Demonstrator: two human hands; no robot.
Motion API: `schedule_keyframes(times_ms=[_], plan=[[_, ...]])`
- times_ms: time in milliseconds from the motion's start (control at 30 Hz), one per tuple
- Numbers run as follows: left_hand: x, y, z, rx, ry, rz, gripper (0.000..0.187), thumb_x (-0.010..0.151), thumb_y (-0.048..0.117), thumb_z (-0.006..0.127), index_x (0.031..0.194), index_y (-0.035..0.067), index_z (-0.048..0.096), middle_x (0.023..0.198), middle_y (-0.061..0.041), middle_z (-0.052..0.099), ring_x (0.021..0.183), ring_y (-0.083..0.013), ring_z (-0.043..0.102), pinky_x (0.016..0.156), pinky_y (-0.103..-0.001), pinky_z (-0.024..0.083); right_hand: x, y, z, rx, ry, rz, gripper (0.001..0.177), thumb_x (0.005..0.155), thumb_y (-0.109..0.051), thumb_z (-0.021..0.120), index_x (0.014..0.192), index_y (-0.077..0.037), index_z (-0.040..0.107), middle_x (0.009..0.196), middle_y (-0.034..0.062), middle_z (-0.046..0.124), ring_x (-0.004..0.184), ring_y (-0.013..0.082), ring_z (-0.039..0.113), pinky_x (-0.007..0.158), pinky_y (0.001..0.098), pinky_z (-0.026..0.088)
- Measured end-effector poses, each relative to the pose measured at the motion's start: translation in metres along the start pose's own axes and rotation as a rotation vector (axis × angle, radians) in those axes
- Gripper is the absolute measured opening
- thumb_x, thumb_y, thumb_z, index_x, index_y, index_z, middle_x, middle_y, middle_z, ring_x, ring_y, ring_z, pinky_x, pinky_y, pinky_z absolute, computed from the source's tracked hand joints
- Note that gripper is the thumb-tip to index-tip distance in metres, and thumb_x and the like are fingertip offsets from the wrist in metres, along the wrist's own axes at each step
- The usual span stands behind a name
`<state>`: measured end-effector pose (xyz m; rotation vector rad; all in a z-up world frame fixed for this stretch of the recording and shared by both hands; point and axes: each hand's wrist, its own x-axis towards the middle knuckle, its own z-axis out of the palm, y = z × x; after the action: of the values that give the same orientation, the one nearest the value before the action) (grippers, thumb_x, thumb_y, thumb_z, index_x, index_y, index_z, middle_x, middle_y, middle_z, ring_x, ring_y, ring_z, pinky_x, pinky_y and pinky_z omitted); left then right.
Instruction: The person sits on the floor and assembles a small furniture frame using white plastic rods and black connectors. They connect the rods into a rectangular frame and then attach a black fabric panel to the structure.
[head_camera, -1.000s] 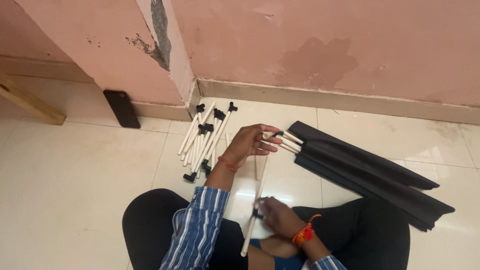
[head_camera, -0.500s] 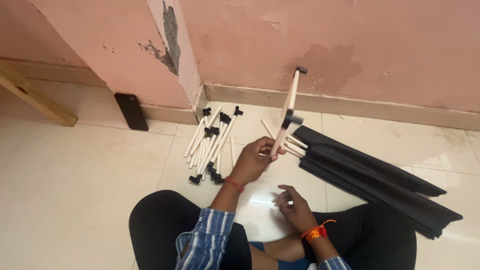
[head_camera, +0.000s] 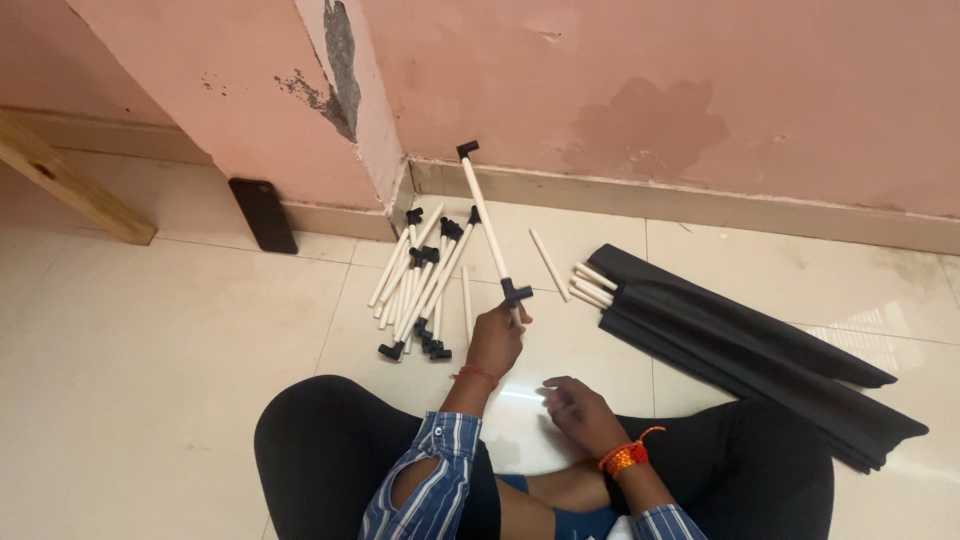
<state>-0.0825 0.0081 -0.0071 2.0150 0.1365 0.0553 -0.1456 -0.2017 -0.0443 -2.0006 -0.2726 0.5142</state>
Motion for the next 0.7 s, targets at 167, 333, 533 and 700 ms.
schedule_keyframes(times_ms=[167, 333, 533, 700], plan=[[-0.001, -0.012, 0.003, 0.127, 0.005, 0.044, 0.024, 0.085, -0.009, 0.057, 0.103, 0.004, 0.066, 0.094, -0.014, 0.075, 0.091, -0.035, 0.073, 0.078, -0.043, 0.057, 0.0, -0.003, 0.002, -0.058, -0.02, 0.047, 0.035, 0.088, -0.011, 0.069, 0.124, -0.009, 0.065, 0.111, 0.0062, 0.077, 0.1, 0.0173, 0.076, 0.088, 0.0324, 0.06], [-0.001, -0.015, 0.005, 0.152, 0.006, -0.002, 0.028, 0.081, -0.011, 0.054, 0.101, 0.006, 0.065, 0.092, -0.015, 0.073, 0.089, -0.0368, 0.072, 0.077, -0.045, 0.056, -0.001, -0.006, 0.003, -0.065, -0.049, 0.063, 0.037, 0.086, -0.007, 0.069, 0.123, -0.009, 0.065, 0.114, 0.0053, 0.077, 0.102, 0.0169, 0.075, 0.091, 0.0318, 0.06], [-0.001, -0.015, 0.006, 0.206, 0.025, 0.015, 0.02, 0.081, -0.007, 0.056, 0.093, 0.007, 0.062, 0.089, -0.017, 0.073, 0.09, -0.0397, 0.07, 0.078, -0.047, 0.056, -0.002, -0.009, 0.004, -0.121, -0.092, 0.1, 0.038, 0.085, -0.008, 0.069, 0.122, -0.012, 0.068, 0.107, 0.0062, 0.076, 0.102, 0.0166, 0.074, 0.093, 0.0309, 0.059], [0.0, -0.016, 0.006, 0.276, -0.009, 0.035, 0.018, 0.08, -0.007, 0.058, 0.091, 0.007, 0.057, 0.089, -0.016, 0.072, 0.09, -0.0406, 0.069, 0.077, -0.049, 0.054, -0.002, -0.014, 0.004, -0.164, -0.111, 0.104, 0.037, 0.084, -0.01, 0.071, 0.121, -0.013, 0.068, 0.105, 0.005, 0.075, 0.102, 0.0164, 0.072, 0.094, 0.031, 0.057]])
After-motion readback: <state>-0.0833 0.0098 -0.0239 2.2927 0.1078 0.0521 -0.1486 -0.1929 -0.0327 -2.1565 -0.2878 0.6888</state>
